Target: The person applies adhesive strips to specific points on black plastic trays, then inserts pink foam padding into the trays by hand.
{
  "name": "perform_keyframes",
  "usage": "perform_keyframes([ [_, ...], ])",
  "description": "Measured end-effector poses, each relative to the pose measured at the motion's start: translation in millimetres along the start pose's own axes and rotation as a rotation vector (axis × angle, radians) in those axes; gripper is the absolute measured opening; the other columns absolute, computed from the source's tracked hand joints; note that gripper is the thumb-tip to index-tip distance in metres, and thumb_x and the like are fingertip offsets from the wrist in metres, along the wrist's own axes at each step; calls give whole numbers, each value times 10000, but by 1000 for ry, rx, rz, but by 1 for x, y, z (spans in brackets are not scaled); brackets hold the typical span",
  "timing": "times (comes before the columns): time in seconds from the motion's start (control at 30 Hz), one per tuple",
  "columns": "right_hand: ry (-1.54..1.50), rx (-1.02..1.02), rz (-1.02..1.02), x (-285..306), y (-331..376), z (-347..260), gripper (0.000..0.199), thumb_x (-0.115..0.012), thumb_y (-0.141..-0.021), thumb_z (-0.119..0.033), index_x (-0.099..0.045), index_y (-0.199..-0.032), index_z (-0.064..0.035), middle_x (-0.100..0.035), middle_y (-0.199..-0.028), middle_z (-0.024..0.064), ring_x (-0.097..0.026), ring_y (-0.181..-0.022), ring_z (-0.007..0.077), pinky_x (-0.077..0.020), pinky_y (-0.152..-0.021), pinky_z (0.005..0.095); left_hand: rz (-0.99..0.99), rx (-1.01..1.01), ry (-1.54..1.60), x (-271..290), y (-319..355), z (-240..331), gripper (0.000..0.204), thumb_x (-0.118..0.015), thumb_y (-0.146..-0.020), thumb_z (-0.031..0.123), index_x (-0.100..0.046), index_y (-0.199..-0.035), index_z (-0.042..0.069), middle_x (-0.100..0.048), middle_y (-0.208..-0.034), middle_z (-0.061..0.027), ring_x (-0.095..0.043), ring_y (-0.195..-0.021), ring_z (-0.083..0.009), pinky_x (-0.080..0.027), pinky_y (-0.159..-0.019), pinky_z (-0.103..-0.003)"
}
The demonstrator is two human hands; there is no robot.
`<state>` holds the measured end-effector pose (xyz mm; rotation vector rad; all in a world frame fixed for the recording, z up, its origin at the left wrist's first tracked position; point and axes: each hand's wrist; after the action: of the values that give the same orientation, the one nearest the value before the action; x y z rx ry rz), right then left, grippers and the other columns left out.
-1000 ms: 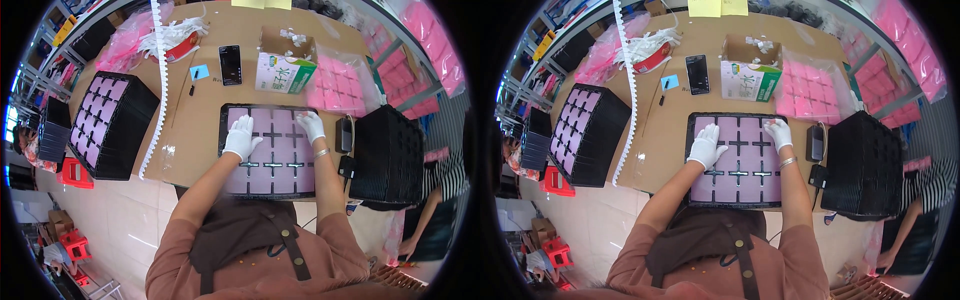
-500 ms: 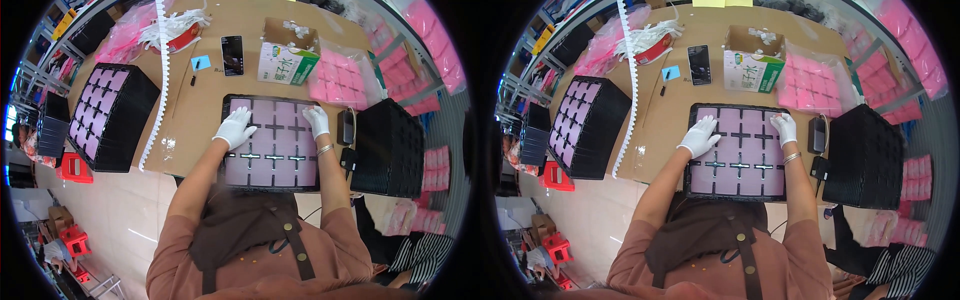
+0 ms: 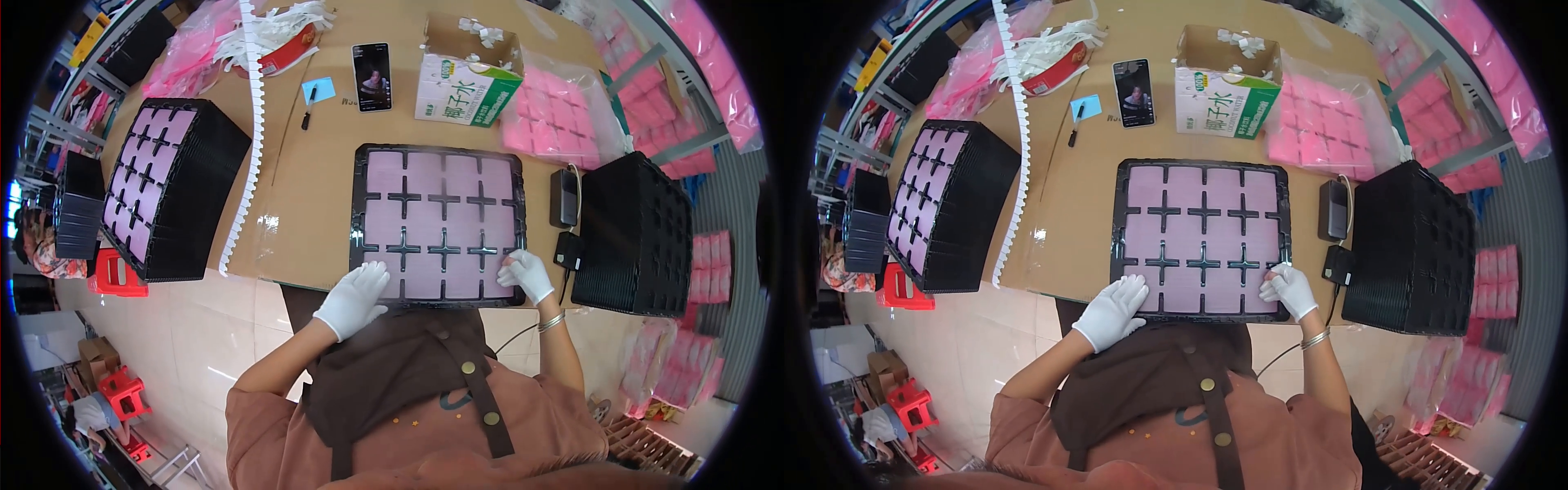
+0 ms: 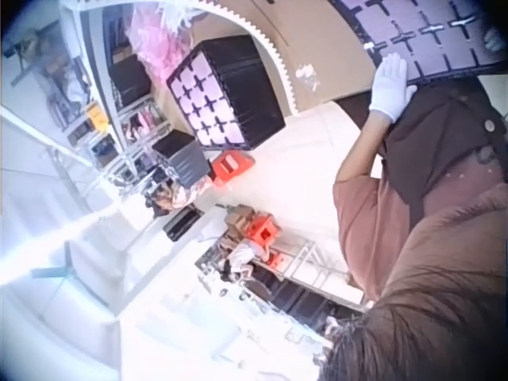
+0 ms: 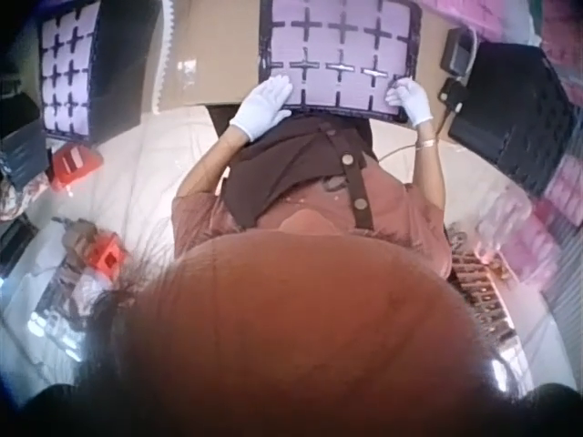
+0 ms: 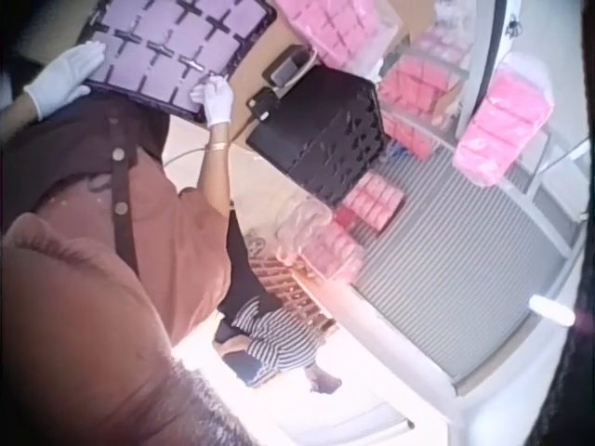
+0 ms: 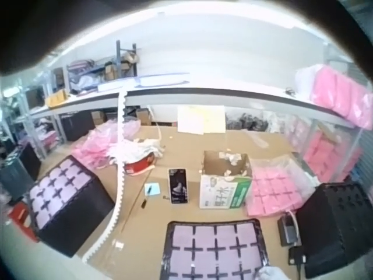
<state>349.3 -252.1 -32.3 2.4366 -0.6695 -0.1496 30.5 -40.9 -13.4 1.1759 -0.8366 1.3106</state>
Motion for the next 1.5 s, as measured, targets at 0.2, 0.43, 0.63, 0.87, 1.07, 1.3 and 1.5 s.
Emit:
perform_keyframes([
  [0.2, 152, 76, 62, -36, 5, -1, 103, -488, -910, -72, -546, -864, -1, -602, -684, 72, -598, -548, 142, -503, -495, 267, 80, -101, 218, -6, -9, 7, 503, -616, -799, 240, -462, -1203, -19, -445, -1278, -221, -392, -1235, -337, -301, -1051, -384],
  [0.43, 433, 321, 867, 1, 2, 23, 213, -586, -863, -148, -573, -972, 34, -662, -818, 145, -647, -735, 236, -497, -679, 321, 571, 786, 487, -28, 29, 26, 490, -672, -763, 164, -482, -1176, -19, -515, -1057, -215, -504, -1018, -358, -436, -864, -396],
  [0.63, 543, 326, 742, -34, 48, -10, 385, -647, -817, -146, -535, -1134, 41, -661, -866, 168, -654, -774, 237, -502, -706, 326, 746, 880, 1049, -53, 31, 6, 508, -699, -778, 186, -491, -1169, -65, -593, -983, -168, -582, -946, -250, -455, -857, -343],
  [0.87, 406, 825, 1761, 100, 177, -79, 408, -588, -834, -34, -465, -1218, 30, -519, -1203, 168, -524, -1098, 265, -403, -968, 355, 487, 724, 1497, -30, 44, -7, 171, -590, -875, 182, -524, -837, 29, -522, -671, -9, -446, -425, -78, -397, -362, -217],
  [1.07, -96, 465, 1697, 405, 216, 76, 734, -647, -790, -423, -404, -1313, 32, -457, -1326, 192, -435, -1219, 321, -313, -1042, 370, 774, 382, 1694, 18, 55, 7, 192, -556, -868, 153, -498, -990, 17, -550, -767, -35, -554, -530, -103, -490, -408, -236],
  [1.3, -638, 184, 1134, 424, 189, 77, 719, -567, -761, -593, -479, -1303, -130, -522, -1290, 46, -483, -1167, 259, -327, -985, 448, 1337, 425, 1281, 83, 187, -5, 443, -586, -849, 232, -481, -1197, -22, -565, -1091, -67, -549, -1002, -156, -427, -898, -303],
  [1.5, -560, -56, 1271, 479, 205, 90, 808, -612, -647, -679, -501, -1267, -173, -516, -1258, 40, -438, -1112, 267, -354, -895, 426, 1900, 452, 1175, 129, 268, -31, 308, -482, -909, 200, -524, -1160, 26, -577, -1072, -48, -566, -989, -140, -441, -854, -275],
])
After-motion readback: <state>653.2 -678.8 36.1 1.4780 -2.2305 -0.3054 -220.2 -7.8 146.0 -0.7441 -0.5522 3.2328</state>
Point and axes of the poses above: each hand's wrist, its own y-axis away from the middle knuckle, its own x-axis out of the back of the hand, z = x × y
